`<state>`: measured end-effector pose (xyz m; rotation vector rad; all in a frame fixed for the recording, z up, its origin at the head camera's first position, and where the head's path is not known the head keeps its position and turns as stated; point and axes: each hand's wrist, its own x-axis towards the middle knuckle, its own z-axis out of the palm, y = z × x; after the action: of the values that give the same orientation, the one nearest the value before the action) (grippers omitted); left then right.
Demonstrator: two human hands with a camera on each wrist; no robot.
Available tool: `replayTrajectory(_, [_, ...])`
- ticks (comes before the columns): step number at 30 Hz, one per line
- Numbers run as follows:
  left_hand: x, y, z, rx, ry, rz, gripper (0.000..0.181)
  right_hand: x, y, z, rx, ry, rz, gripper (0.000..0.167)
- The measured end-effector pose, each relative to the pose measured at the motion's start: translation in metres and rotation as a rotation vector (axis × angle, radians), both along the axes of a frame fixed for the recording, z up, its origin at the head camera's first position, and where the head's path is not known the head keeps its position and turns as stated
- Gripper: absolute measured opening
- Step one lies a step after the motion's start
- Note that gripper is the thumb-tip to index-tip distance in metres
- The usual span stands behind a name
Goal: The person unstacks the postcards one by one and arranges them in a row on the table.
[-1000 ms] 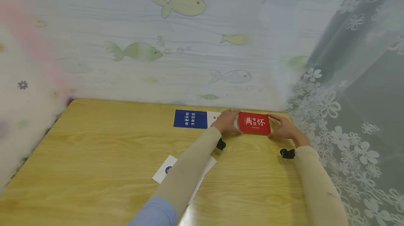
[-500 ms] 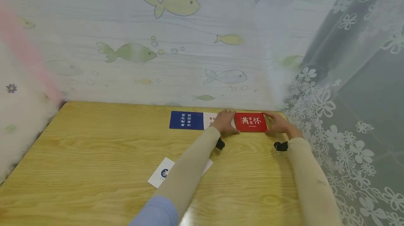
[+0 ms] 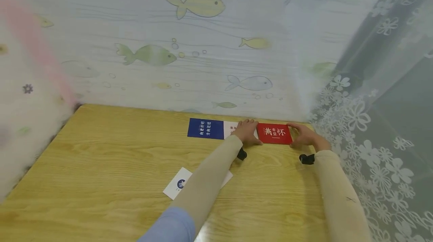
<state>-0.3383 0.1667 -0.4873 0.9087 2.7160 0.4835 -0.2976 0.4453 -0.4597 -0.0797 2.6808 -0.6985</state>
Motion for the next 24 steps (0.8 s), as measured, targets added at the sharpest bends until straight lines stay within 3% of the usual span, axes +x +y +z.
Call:
replayTrajectory(12, [0.005,0.007,0.006,-0.081,0.039,-0.031,0.077,0.006,0.01,-0.001,-0.024,-0.034,-0.005,0.102])
replayTrajectory(24, [-0.003,0.003,0.012,-0.12,0.028,-0.025,0.078,-0.006,0.007,-0.003,-0.013,-0.055,-0.021,0.103])
